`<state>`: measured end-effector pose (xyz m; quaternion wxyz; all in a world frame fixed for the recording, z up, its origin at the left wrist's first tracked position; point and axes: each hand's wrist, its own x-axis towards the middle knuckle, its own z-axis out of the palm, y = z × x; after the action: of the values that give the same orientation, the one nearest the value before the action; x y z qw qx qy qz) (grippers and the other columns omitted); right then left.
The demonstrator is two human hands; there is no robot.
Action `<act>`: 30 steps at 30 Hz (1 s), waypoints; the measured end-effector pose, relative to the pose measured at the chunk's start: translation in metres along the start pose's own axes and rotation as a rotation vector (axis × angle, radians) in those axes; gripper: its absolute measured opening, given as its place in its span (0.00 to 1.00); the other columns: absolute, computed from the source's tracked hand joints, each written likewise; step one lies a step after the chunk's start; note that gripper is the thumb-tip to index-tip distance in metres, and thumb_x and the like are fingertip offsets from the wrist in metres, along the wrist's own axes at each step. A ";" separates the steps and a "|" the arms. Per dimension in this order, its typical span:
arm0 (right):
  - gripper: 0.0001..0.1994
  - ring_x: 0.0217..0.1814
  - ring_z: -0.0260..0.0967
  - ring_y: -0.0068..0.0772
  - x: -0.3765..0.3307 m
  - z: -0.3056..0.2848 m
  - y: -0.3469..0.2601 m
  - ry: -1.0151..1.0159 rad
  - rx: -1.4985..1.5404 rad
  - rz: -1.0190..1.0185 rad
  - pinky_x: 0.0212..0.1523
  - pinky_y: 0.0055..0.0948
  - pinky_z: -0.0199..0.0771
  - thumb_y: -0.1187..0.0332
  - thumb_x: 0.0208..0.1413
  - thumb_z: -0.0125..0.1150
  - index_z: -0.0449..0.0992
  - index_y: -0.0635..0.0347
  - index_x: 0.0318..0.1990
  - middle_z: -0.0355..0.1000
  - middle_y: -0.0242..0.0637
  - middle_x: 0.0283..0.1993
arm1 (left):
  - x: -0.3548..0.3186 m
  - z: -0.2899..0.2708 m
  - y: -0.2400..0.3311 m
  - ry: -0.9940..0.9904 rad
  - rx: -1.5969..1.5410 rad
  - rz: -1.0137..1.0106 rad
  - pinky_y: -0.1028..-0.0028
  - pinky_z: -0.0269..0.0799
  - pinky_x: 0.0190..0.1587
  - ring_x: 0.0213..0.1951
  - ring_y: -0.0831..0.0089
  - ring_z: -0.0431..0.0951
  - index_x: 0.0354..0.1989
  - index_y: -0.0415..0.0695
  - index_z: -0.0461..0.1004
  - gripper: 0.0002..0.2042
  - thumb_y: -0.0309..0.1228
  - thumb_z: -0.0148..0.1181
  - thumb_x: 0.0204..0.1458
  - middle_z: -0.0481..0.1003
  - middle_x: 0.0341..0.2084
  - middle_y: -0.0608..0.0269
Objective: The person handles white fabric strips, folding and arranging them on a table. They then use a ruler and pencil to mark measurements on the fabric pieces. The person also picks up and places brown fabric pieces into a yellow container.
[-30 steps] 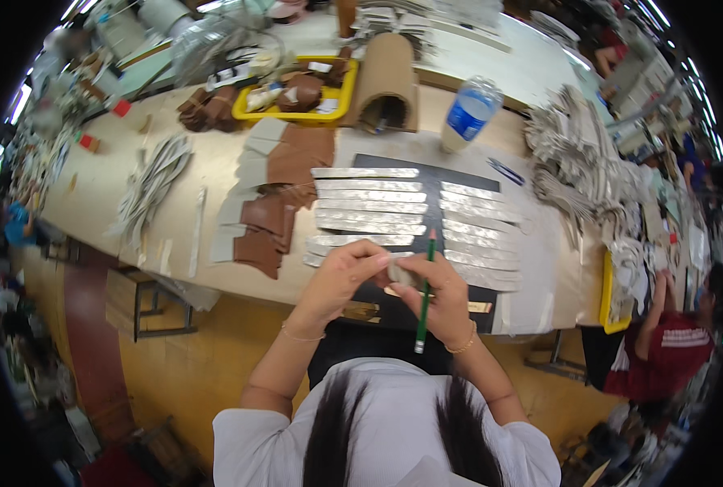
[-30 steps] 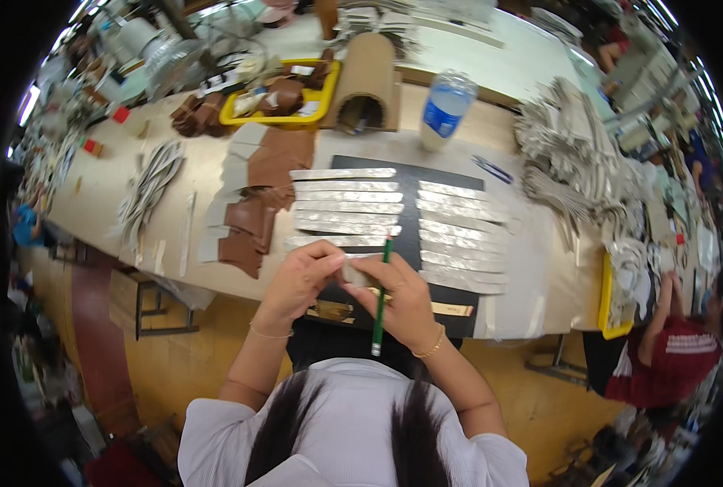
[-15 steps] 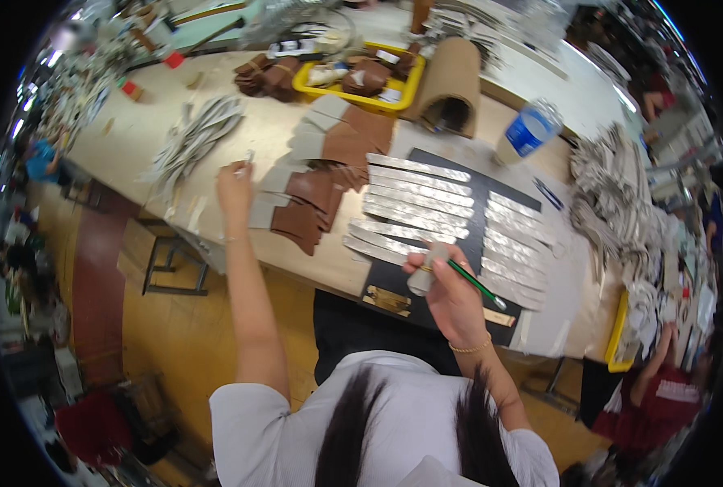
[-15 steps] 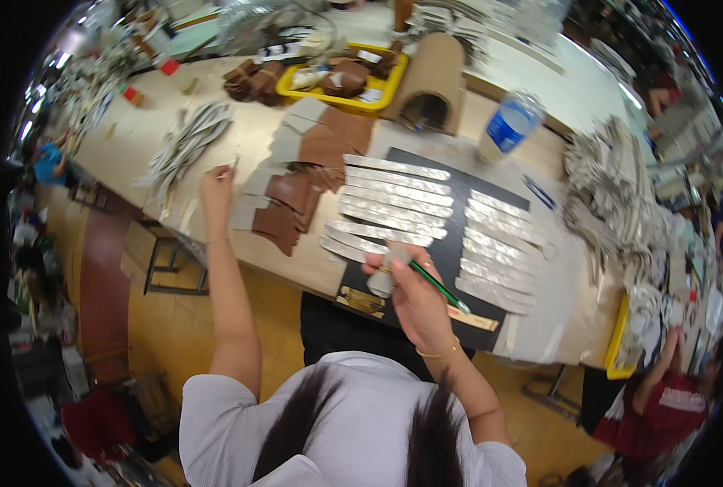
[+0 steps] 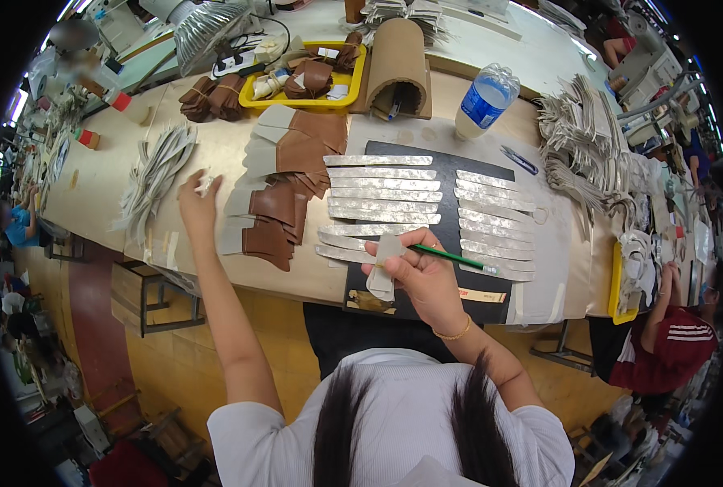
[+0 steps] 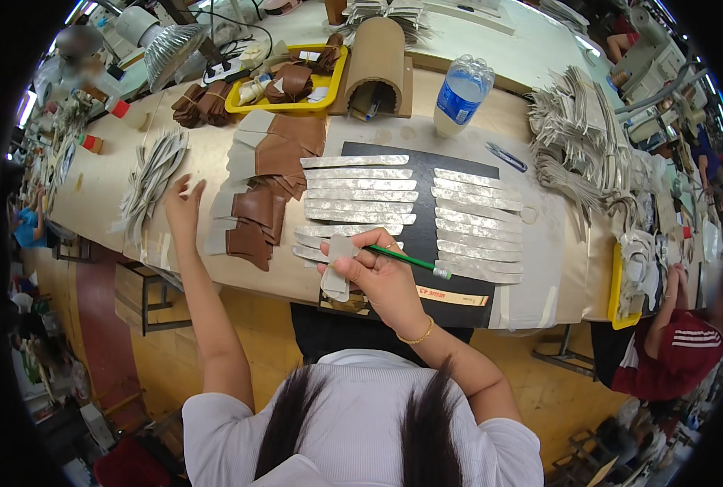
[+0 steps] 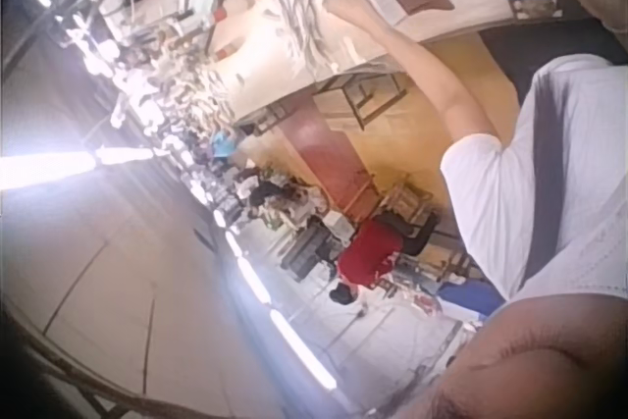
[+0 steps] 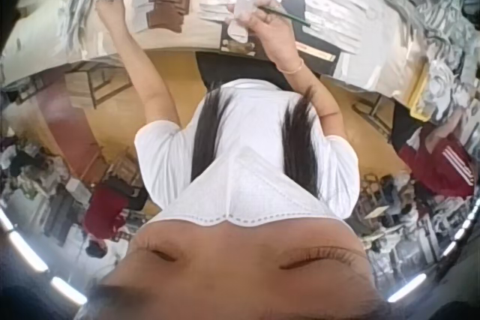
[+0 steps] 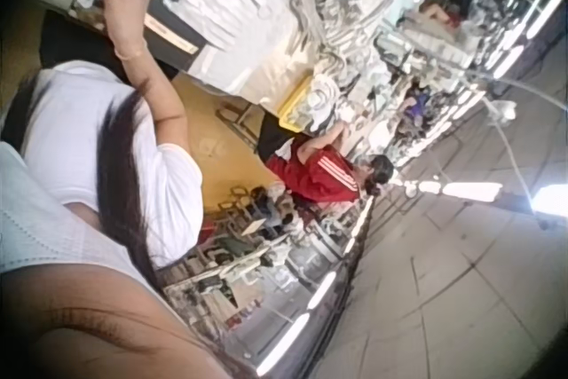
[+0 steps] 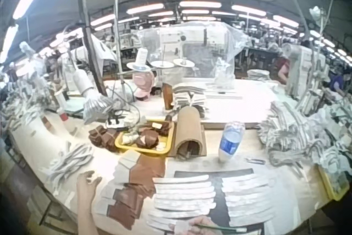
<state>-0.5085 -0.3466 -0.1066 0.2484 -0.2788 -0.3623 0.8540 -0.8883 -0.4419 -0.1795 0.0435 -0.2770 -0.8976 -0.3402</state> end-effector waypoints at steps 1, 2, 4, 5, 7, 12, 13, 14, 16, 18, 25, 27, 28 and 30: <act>0.15 0.47 0.78 0.30 0.002 -0.004 0.005 0.003 -0.075 -0.071 0.43 0.20 0.79 0.72 0.59 0.64 0.64 0.60 0.47 0.77 0.45 0.49 | -0.022 -0.013 0.050 -0.117 -0.212 0.010 0.68 0.73 0.43 0.40 0.66 0.78 0.48 0.38 0.78 0.18 0.33 0.69 0.50 0.77 0.43 0.54; 0.14 0.46 0.78 0.29 0.004 -0.010 0.012 0.002 -0.153 -0.141 0.42 0.21 0.79 0.73 0.58 0.65 0.66 0.60 0.47 0.78 0.43 0.48 | -0.048 -0.027 0.093 -0.338 -0.433 0.010 0.75 0.71 0.44 0.40 0.74 0.76 0.47 0.41 0.79 0.15 0.32 0.67 0.52 0.76 0.41 0.62; 0.13 0.44 0.78 0.26 0.006 -0.009 0.018 0.007 -0.317 -0.219 0.42 0.21 0.78 0.73 0.57 0.67 0.70 0.62 0.46 0.78 0.40 0.45 | -0.099 -0.033 0.134 -0.610 -0.731 0.237 0.77 0.72 0.42 0.40 0.77 0.74 0.45 0.43 0.80 0.15 0.28 0.71 0.47 0.75 0.41 0.66; 0.12 0.43 0.78 0.25 0.005 -0.009 0.016 0.035 -0.413 -0.238 0.41 0.21 0.78 0.73 0.56 0.67 0.72 0.63 0.45 0.78 0.40 0.43 | -0.115 -0.037 0.157 -0.634 -0.737 0.341 0.77 0.71 0.41 0.38 0.76 0.74 0.45 0.43 0.81 0.15 0.27 0.71 0.47 0.75 0.38 0.65; 0.11 0.42 0.78 0.23 0.000 -0.005 0.005 0.071 -0.724 -0.338 0.40 0.21 0.78 0.75 0.56 0.66 0.74 0.64 0.45 0.78 0.39 0.42 | -0.137 -0.036 0.178 -0.713 -0.798 0.387 0.77 0.71 0.39 0.35 0.76 0.76 0.42 0.41 0.82 0.12 0.24 0.70 0.46 0.76 0.36 0.63; 0.09 0.40 0.79 0.25 -0.008 -0.017 0.002 0.012 -0.499 -0.322 0.38 0.21 0.78 0.70 0.64 0.58 0.73 0.65 0.47 0.78 0.41 0.42 | -0.161 -0.026 0.191 -0.644 -0.827 0.370 0.76 0.73 0.33 0.30 0.74 0.77 0.35 0.39 0.83 0.06 0.20 0.68 0.47 0.78 0.32 0.61; 0.09 0.38 0.79 0.25 -0.008 -0.018 0.002 0.009 -0.418 -0.295 0.38 0.21 0.78 0.69 0.65 0.56 0.73 0.65 0.47 0.77 0.41 0.42 | -0.166 -0.026 0.196 -0.606 -0.810 0.393 0.75 0.73 0.33 0.30 0.74 0.78 0.35 0.39 0.82 0.06 0.20 0.68 0.47 0.77 0.31 0.60; 0.10 0.37 0.79 0.24 -0.008 -0.020 0.001 0.006 -0.336 -0.268 0.38 0.21 0.78 0.67 0.67 0.53 0.73 0.65 0.47 0.77 0.40 0.41 | -0.171 -0.026 0.200 -0.568 -0.793 0.415 0.75 0.74 0.32 0.30 0.73 0.78 0.35 0.38 0.82 0.06 0.20 0.68 0.48 0.77 0.30 0.60; 0.13 0.31 0.74 0.20 -0.007 -0.025 -0.001 0.005 -0.520 -0.302 0.34 0.19 0.75 0.62 0.70 0.48 0.71 0.64 0.46 0.75 0.36 0.37 | -0.184 -0.019 0.196 -0.554 -0.826 0.421 0.73 0.74 0.32 0.30 0.69 0.78 0.35 0.37 0.80 0.06 0.18 0.66 0.48 0.77 0.30 0.58; 0.13 0.29 0.71 0.18 -0.009 -0.022 -0.003 -0.034 -0.258 -0.144 0.33 0.18 0.73 0.60 0.70 0.48 0.70 0.63 0.45 0.73 0.35 0.35 | -0.188 -0.012 0.194 -0.392 -0.727 0.626 0.73 0.74 0.31 0.29 0.67 0.78 0.34 0.37 0.79 0.06 0.17 0.66 0.48 0.76 0.30 0.57; 0.13 0.27 0.70 0.22 -0.008 -0.024 -0.010 -0.175 -0.114 -0.031 0.30 0.20 0.70 0.59 0.69 0.49 0.69 0.62 0.43 0.72 0.38 0.32 | -0.194 -0.008 0.185 -0.256 -0.784 0.674 0.72 0.73 0.31 0.29 0.66 0.75 0.35 0.38 0.75 0.06 0.18 0.65 0.51 0.74 0.30 0.56; 0.13 0.26 0.70 0.22 -0.006 -0.023 -0.013 -0.183 -0.035 0.014 0.29 0.21 0.70 0.60 0.69 0.50 0.69 0.62 0.43 0.73 0.39 0.32 | -0.191 -0.010 0.187 -0.198 -0.767 0.713 0.72 0.72 0.32 0.29 0.65 0.74 0.36 0.38 0.73 0.06 0.19 0.64 0.52 0.74 0.30 0.56; 0.12 0.27 0.70 0.21 -0.006 -0.024 -0.015 -0.193 -0.082 0.001 0.29 0.20 0.71 0.60 0.69 0.51 0.69 0.62 0.43 0.73 0.37 0.33 | -0.190 -0.011 0.188 -0.169 -0.759 0.732 0.72 0.71 0.33 0.30 0.65 0.74 0.36 0.38 0.73 0.06 0.20 0.64 0.53 0.73 0.31 0.56; 0.11 0.28 0.72 0.18 -0.007 -0.028 -0.018 -0.214 -0.176 -0.023 0.28 0.19 0.73 0.61 0.68 0.53 0.70 0.61 0.43 0.74 0.33 0.33 | -0.191 -0.012 0.189 -0.188 -0.774 0.705 0.72 0.70 0.35 0.31 0.66 0.74 0.36 0.38 0.72 0.05 0.20 0.63 0.54 0.73 0.31 0.56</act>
<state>-0.4808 -0.3263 -0.1072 0.1927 -0.2027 -0.4634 0.8408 -0.6290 -0.4229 -0.1104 -0.0308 -0.5871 -0.5588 -0.5849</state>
